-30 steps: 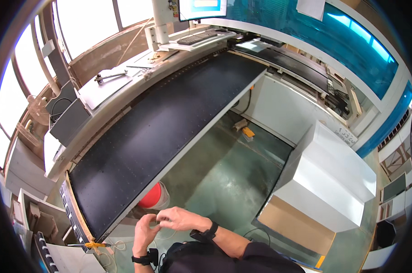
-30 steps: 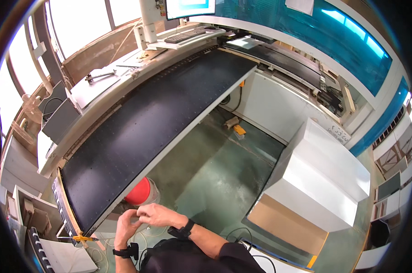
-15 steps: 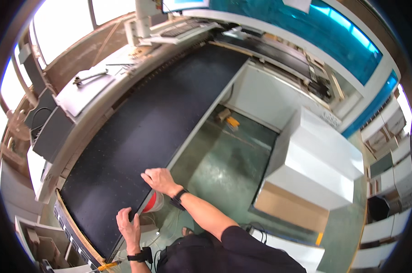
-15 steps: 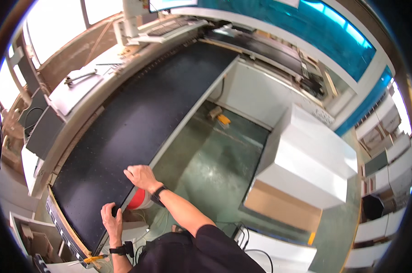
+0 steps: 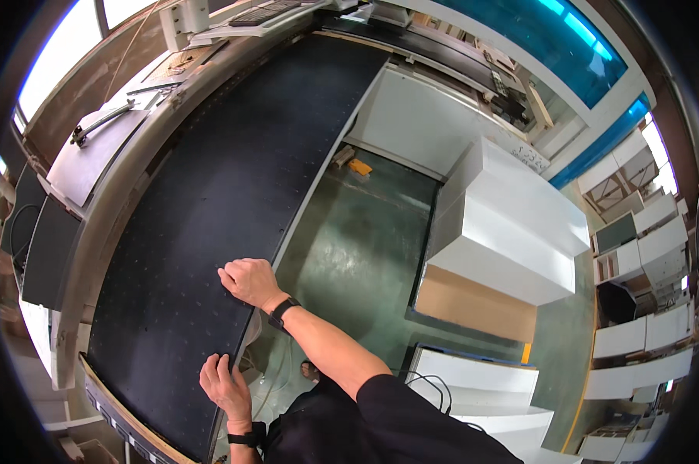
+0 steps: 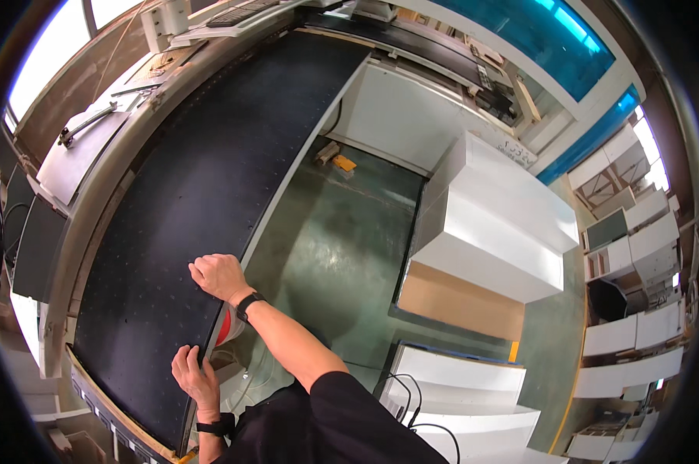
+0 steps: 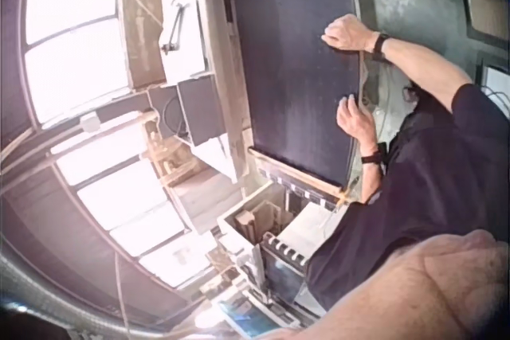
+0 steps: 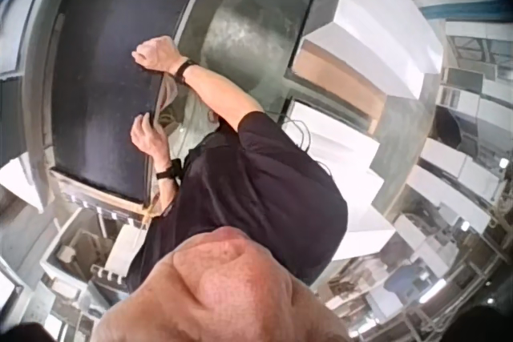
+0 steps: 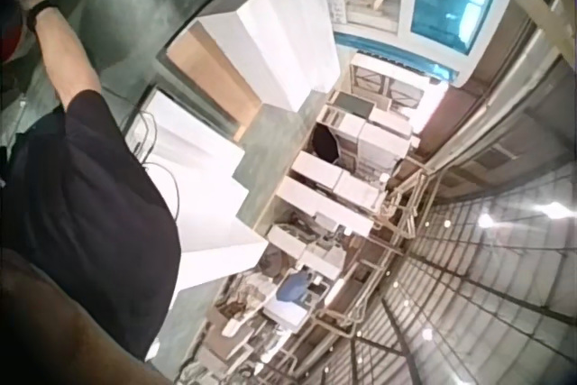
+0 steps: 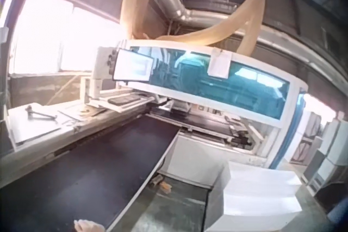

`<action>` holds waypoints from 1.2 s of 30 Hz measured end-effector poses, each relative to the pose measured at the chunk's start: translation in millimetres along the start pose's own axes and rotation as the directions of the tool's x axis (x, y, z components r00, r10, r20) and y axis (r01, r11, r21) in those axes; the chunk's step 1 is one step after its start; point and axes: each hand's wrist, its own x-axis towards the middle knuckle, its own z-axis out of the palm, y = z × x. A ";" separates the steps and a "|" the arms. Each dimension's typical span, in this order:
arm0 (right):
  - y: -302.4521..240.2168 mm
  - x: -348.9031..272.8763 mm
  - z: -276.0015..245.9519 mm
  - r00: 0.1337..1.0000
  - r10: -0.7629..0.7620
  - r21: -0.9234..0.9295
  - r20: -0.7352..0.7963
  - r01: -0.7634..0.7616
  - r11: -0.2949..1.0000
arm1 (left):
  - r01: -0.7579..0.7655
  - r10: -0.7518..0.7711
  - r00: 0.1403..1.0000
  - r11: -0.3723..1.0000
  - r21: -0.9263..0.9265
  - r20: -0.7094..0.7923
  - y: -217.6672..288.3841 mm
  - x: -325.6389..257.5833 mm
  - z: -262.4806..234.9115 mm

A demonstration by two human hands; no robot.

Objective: Trimming and processing white furniture panels at an industrial edge-banding station.

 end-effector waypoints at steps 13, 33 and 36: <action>-4.7 -1.9 1.2 1.000 -0.005 -0.020 0.010 0.005 1.000 | 0.068 -0.073 0.996 0.991 -0.111 -0.041 -4.0 5.8 -12.1; 0.6 -2.8 1.4 1.000 -0.005 -0.042 0.027 0.006 0.999 | 0.413 -0.364 0.875 0.906 0.098 -0.320 -45.8 -49.1 -32.1; 0.8 -1.4 2.1 0.998 -0.039 -0.059 0.054 0.042 0.997 | 0.394 -0.342 0.886 0.911 0.119 -0.314 -45.5 -46.6 -33.6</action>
